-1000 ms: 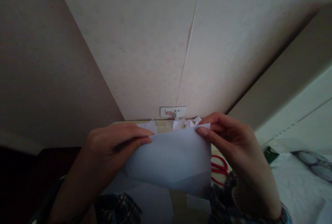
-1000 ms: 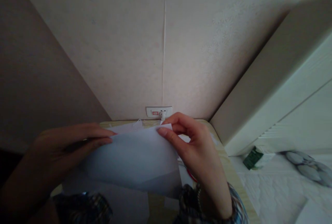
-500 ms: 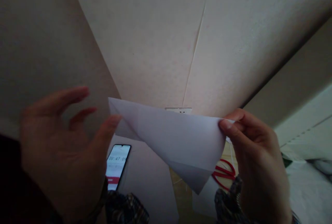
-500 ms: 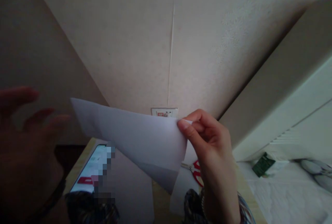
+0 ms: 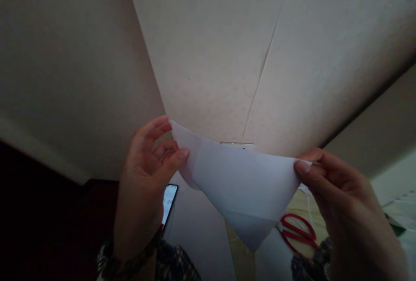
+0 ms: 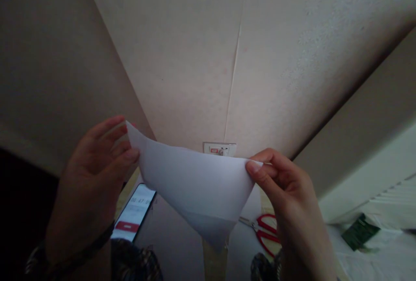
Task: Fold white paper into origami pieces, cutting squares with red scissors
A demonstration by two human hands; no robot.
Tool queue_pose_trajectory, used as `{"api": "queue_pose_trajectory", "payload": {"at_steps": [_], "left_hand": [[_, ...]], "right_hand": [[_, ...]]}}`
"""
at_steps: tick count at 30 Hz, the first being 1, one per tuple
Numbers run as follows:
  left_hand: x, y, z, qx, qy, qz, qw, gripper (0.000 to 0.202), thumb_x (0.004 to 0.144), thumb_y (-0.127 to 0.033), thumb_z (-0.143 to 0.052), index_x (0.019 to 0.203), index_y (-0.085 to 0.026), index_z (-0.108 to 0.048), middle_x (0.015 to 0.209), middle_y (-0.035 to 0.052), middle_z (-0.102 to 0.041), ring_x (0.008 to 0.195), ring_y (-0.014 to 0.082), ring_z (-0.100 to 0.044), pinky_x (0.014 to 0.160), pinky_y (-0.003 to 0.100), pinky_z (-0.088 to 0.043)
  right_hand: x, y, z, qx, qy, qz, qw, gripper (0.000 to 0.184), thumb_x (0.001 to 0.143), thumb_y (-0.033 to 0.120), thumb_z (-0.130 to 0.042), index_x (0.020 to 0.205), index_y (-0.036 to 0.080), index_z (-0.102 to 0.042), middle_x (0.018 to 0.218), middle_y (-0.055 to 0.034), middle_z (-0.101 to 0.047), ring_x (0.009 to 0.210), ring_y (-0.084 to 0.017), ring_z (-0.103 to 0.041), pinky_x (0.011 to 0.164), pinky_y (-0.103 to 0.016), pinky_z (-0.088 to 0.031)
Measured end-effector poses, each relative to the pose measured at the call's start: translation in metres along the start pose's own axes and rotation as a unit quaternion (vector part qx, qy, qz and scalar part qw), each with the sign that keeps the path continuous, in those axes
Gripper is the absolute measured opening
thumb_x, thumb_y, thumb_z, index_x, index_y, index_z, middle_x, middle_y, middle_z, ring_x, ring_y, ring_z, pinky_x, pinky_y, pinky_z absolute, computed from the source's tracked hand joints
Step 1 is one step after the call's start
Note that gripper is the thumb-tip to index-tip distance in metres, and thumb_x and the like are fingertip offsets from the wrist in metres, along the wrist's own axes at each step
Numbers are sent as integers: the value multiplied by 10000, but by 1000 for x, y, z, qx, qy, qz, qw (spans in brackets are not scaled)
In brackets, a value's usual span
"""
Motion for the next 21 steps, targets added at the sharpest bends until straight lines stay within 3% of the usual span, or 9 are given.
{"api": "queue_pose_trajectory", "payload": {"at_steps": [3, 7, 10, 14, 18, 21], "left_hand": [[-1, -3, 1, -15, -4, -2, 1000, 462, 651, -145, -728, 1079, -293, -636, 1118, 5, -627, 783, 130, -624, 620, 199, -560], [-4, -3, 5, 6, -15, 21, 1000, 224, 659, -192, -761, 863, -263, -703, 772, -30, -655, 656, 112, -598, 543, 170, -507], [-6, -5, 10, 41, -36, 4, 999, 100, 661, -227, -774, 714, -255, -694, 641, -51, -599, 607, 98, -558, 506, 158, -456], [-7, -8, 10, 41, -22, 4, 999, 97, 678, -242, -765, 758, -270, -718, 647, -44, -601, 605, 98, -534, 488, 160, -424], [-9, -12, 5, 7, 26, 27, 999, 255, 694, -217, -745, 932, -302, -715, 712, -36, -651, 588, 101, -555, 472, 166, -441], [-11, -13, 3, -5, 64, 29, 998, 152, 712, -220, -735, 847, -289, -723, 698, -41, -662, 575, 93, -573, 455, 148, -442]], "right_hand": [[-1, 2, 1, -17, -18, 11, 1000, 239, 794, 384, -651, 645, 221, -559, 555, 22, -483, 546, -137, -430, 505, -239, -312], [1, 4, 4, -30, -32, 12, 999, 248, 780, 403, -655, 641, 218, -566, 539, 31, -507, 530, -127, -439, 492, -226, -305], [2, 4, 10, -38, -49, 8, 998, 250, 771, 420, -665, 650, 219, -577, 558, 31, -530, 553, -123, -460, 504, -218, -310], [3, 1, 17, -54, -59, -1, 997, 288, 743, 460, -683, 626, 215, -587, 554, 27, -519, 555, -119, -452, 505, -216, -307], [5, -2, 19, -50, -55, -11, 997, 241, 729, 430, -701, 647, 223, -609, 561, 20, -531, 569, -126, -470, 514, -218, -311], [6, -1, 19, -37, -58, -7, 998, 177, 731, 370, -706, 669, 231, -617, 567, 17, -541, 569, -128, -468, 523, -225, -315]]}}
Point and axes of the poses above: each hand's wrist, its own x-axis towards the middle knuckle, its own z-axis out of the back of the hand, y = z × x, the point moved 5 cm from there along x, towards the middle knuckle
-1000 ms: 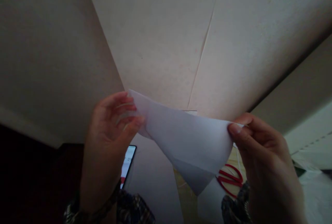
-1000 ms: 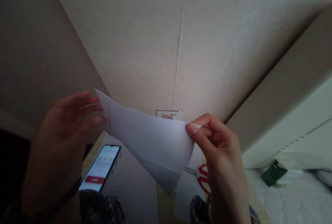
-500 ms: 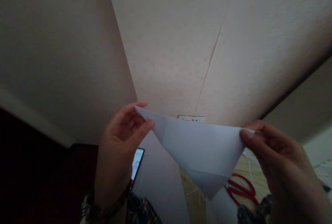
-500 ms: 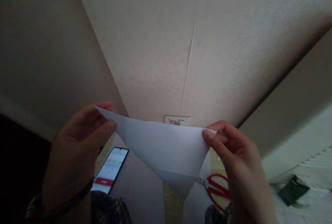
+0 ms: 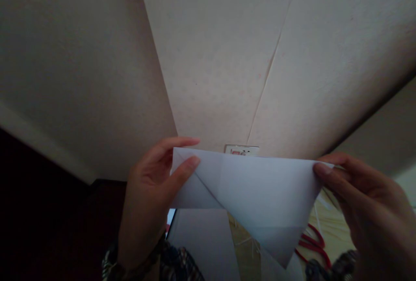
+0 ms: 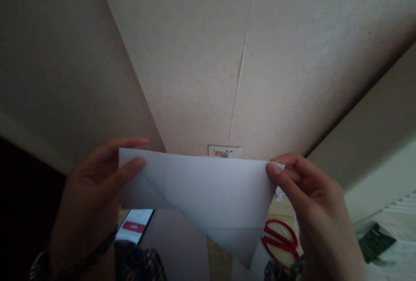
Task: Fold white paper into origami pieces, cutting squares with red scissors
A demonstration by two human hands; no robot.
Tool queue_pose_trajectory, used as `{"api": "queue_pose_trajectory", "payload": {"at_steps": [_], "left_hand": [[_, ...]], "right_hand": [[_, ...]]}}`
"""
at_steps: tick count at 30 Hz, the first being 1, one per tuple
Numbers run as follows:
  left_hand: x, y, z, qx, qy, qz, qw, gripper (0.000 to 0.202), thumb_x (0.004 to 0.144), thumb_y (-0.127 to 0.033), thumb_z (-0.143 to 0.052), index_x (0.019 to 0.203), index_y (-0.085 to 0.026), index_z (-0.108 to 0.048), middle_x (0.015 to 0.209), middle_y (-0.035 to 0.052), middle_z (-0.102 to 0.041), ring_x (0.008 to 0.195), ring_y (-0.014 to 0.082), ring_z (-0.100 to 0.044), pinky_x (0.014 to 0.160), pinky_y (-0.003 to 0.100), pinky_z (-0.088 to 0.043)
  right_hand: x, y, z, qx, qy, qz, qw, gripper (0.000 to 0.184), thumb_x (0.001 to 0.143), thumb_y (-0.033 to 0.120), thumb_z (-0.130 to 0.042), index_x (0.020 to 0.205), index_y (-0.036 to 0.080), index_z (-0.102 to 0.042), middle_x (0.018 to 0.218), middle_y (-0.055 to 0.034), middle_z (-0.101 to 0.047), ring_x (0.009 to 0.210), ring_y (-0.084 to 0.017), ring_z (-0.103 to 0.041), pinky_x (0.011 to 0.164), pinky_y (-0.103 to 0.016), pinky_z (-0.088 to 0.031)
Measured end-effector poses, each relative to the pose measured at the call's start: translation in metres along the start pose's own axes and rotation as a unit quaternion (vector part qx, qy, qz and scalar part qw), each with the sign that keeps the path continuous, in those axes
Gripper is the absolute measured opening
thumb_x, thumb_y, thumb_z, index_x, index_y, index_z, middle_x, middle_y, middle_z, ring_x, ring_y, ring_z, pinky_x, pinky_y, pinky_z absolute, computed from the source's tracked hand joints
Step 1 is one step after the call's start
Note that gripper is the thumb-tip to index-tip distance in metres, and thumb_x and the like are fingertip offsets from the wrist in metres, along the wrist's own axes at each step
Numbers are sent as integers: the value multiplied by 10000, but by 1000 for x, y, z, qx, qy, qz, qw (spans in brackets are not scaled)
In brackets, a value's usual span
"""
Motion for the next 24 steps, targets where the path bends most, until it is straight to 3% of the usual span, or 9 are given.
{"api": "queue_pose_trajectory", "payload": {"at_steps": [3, 10, 12, 14, 17, 20, 24], "left_hand": [[-1, 0, -1, 15, 17, -10, 1000, 83, 735, -198, -714, 734, -281, -717, 641, -54, -656, 560, 92, -581, 446, 145, -432], [-1, -2, 8, 125, -38, -85, 988, 120, 764, -195, -691, 691, -291, -687, 653, -91, -659, 614, 100, -583, 531, 195, -431], [2, -3, 11, 201, -43, -104, 973, 92, 784, -223, -673, 710, -277, -672, 696, -79, -665, 673, 123, -603, 608, 236, -456], [6, -6, 8, 304, -13, -129, 944, 61, 813, -251, -640, 763, -263, -673, 818, -42, -683, 814, 167, -627, 765, 306, -475], [5, -15, -2, 404, 23, -206, 891, 128, 860, -278, -568, 935, -252, -668, 1051, 25, -664, 1031, 235, -591, 953, 420, -417], [-8, -23, -22, 419, 55, -265, 867, 172, 873, -273, -555, 1021, -254, -640, 1115, 35, -645, 1062, 244, -583, 1037, 471, -357], [-29, -25, -52, 365, 116, -329, 863, 113, 852, -251, -616, 961, -231, -637, 958, -13, -694, 949, 172, -623, 1008, 345, -406]], "right_hand": [[0, 0, 2, -3, -1, -1, 1000, 177, 729, 365, -709, 659, 230, -618, 560, 14, -536, 571, -130, -461, 526, -232, -315], [-5, 2, 3, -13, 10, 2, 1000, 183, 719, 392, -715, 664, 239, -632, 559, 13, -537, 579, -131, -480, 520, -233, -324], [-8, 7, -1, -14, 19, 20, 1000, 208, 755, 394, -686, 646, 233, -612, 561, 15, -540, 560, -125, -471, 501, -229, -317], [-9, 11, -5, -14, 31, 49, 998, 216, 787, 374, -661, 635, 232, -601, 548, 23, -521, 526, -117, -453, 482, -229, -310], [-8, 13, -11, -22, 58, 82, 995, 179, 799, 357, -657, 666, 241, -623, 541, 27, -537, 514, -127, -480, 469, -233, -326], [-8, 12, -19, -50, 103, 118, 986, 153, 817, 335, -650, 692, 247, -640, 587, 31, -609, 555, -127, -551, 489, -222, -369], [-14, 14, -30, -76, 138, 151, 976, 150, 831, 295, -639, 690, 244, -639, 616, 54, -650, 583, -103, -592, 530, -198, -406]]}}
Point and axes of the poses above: each hand's wrist, its own x-axis towards the middle knuckle, its own z-axis out of the back of the hand, y = z × x, the point moved 5 cm from there along x, towards the middle knuckle
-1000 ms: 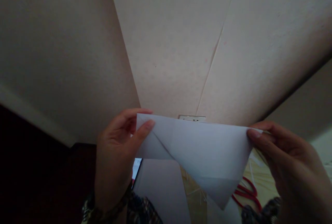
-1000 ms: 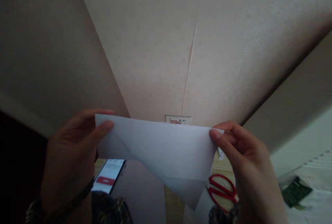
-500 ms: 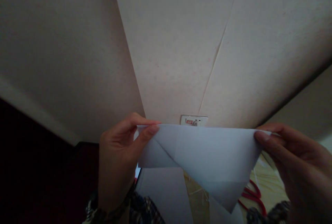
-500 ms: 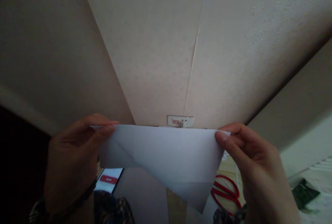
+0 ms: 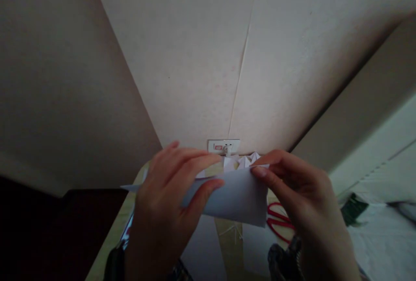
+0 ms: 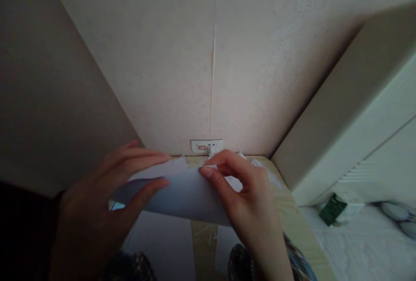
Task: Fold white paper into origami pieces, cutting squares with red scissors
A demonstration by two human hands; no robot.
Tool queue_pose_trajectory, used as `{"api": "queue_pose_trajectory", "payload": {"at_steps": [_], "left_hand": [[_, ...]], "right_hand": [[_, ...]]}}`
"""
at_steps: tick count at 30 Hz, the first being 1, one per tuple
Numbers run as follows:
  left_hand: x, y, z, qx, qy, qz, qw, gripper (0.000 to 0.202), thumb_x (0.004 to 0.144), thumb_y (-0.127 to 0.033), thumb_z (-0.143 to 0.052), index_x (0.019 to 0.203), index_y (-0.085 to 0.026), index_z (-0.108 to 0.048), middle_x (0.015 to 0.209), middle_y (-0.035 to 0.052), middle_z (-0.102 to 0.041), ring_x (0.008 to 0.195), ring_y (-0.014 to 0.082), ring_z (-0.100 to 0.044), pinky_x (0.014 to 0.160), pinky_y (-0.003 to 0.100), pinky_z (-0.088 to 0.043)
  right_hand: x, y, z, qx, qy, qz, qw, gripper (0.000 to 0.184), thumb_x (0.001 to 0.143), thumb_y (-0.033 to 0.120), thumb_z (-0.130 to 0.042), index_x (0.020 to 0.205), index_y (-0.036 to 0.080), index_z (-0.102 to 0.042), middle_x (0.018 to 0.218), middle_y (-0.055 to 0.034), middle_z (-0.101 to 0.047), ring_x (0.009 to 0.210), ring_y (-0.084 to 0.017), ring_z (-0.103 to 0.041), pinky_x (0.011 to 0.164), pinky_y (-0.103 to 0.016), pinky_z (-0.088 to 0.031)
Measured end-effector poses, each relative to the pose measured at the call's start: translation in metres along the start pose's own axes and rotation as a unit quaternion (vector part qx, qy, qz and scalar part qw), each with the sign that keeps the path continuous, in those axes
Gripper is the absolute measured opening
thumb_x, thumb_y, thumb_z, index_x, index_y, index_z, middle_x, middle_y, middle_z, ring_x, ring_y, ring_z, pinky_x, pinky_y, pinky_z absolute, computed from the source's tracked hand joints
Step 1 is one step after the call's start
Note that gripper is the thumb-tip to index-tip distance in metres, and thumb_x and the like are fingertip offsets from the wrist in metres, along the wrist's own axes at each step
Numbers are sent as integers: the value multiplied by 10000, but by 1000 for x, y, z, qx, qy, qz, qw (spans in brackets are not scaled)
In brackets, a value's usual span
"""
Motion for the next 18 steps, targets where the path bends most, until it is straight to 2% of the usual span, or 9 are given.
{"api": "queue_pose_trajectory", "payload": {"at_steps": [2, 5, 8, 11, 18], "left_hand": [[-1, -6, -8, -23, 13, -1, 1000, 66, 857, -216, -608, 909, -229, -647, 884, -32, -697, 867, 140, -634, 871, 268, -468], [-2, -5, -10, -45, 24, 29, 998, 84, 855, -183, -603, 854, -241, -663, 818, -54, -688, 764, 109, -636, 725, 218, -478], [-3, -2, -7, -52, 28, 55, 997, 94, 848, -186, -612, 829, -258, -669, 787, -67, -678, 719, 100, -631, 689, 206, -470], [-5, 1, -5, -58, 37, 87, 994, 110, 846, -200, -618, 822, -290, -676, 763, -79, -659, 687, 96, -618, 669, 207, -458], [-5, 1, -7, -97, 49, 112, 988, 140, 850, -209, -602, 764, -291, -675, 726, -81, -644, 639, 97, -600, 628, 217, -452]], "right_hand": [[-2, 3, -5, -7, 7, 1, 1000, 132, 833, 282, -638, 707, 241, -642, 628, 59, -664, 596, -99, -605, 548, -194, -419], [-2, 7, -7, -16, 5, 12, 1000, 95, 827, 267, -645, 738, 238, -659, 670, 54, -690, 635, -103, -630, 572, -190, -441], [-2, 10, -8, -14, 8, 23, 1000, 22, 816, 248, -658, 810, 250, -680, 741, 47, -720, 684, -115, -658, 604, -196, -470], [-2, 13, -8, -12, 6, 34, 999, 67, 810, 224, -666, 861, 265, -680, 775, 54, -728, 700, -114, -668, 636, -200, -488], [-6, 19, -8, -19, 3, 72, 997, 76, 817, 181, -660, 779, 247, -667, 722, 75, -697, 682, -80, -640, 617, -152, -465]]}}
Point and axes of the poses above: each hand's wrist, its own x-axis towards the middle knuckle, its own z-axis out of the back of the hand, y = z × x, the point moved 5 cm from there along x, towards the middle knuckle
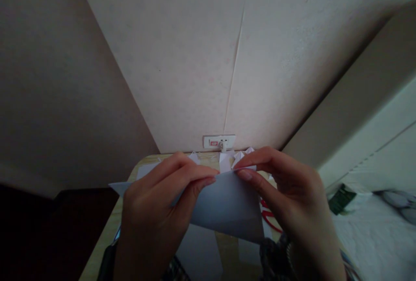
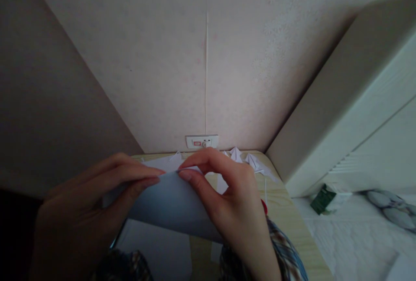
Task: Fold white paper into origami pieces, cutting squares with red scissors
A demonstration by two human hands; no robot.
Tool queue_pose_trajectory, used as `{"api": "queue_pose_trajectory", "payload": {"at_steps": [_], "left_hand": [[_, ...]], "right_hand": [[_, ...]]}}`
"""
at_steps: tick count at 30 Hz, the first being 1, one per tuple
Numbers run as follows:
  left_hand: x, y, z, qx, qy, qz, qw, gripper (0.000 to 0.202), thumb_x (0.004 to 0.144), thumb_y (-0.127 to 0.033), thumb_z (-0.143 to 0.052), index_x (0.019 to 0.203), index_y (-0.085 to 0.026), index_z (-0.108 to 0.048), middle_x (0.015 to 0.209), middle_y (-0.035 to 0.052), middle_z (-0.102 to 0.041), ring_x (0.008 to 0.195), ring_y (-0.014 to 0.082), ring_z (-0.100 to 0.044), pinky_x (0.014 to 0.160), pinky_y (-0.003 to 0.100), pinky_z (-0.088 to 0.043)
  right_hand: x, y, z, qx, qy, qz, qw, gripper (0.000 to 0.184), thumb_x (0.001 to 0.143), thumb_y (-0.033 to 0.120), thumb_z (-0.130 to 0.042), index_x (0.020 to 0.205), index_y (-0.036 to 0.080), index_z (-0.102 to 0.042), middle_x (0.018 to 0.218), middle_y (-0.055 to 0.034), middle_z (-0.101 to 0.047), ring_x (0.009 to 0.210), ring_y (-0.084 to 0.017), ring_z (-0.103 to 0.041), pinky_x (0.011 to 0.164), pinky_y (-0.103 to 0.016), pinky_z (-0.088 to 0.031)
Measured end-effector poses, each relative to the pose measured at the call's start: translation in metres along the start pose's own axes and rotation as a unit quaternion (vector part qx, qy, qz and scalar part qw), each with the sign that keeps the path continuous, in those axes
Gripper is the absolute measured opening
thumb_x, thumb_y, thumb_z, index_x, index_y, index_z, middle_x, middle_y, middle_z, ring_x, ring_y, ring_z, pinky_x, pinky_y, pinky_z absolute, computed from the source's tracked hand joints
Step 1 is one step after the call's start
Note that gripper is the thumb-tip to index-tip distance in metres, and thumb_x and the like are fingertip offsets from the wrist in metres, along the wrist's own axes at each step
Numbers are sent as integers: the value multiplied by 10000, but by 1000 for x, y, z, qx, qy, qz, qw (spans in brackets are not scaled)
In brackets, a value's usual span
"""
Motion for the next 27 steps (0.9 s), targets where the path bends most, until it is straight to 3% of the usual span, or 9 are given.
{"api": "queue_pose_trajectory", "payload": {"at_steps": [6, 13, 21, 27], "left_hand": [[0, 0, 0, 5, 20, -23, 1000, 139, 844, -167, -591, 756, -263, -638, 729, -77, -626, 655, 88, -596, 640, 201, -447], [1, -4, -4, 20, 21, -61, 998, 107, 855, -203, -583, 780, -261, -633, 761, -60, -652, 704, 113, -619, 682, 229, -463], [-1, -8, -4, 15, 11, -63, 998, 114, 845, -215, -600, 750, -270, -631, 732, -63, -661, 690, 122, -619, 654, 252, -459], [0, 0, 5, 20, 0, -32, 999, 107, 850, -251, -593, 757, -287, -633, 747, -72, -667, 693, 128, -617, 693, 256, -460]], "right_hand": [[-1, 4, 0, -17, -2, 14, 1000, 113, 829, 180, -651, 727, 228, -651, 668, 75, -672, 632, -73, -613, 583, -145, -450], [-1, 4, -11, -36, 57, 11, 998, 90, 823, 182, -652, 743, 216, -673, 670, 56, -694, 623, -98, -635, 571, -170, -467], [-1, 8, -6, -35, 18, 19, 999, 93, 801, 175, -668, 728, 226, -643, 660, 54, -670, 601, -101, -615, 533, -179, -453], [-4, 3, 8, -44, -17, -6, 999, 76, 818, 200, -666, 764, 248, -645, 701, 76, -676, 655, -88, -615, 586, -180, -439]]}}
Point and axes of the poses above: each hand's wrist, its own x-axis towards the middle knuckle, its own z-axis out of the back of the hand, y = z × x, the point moved 5 cm from there along x, towards the middle knuckle
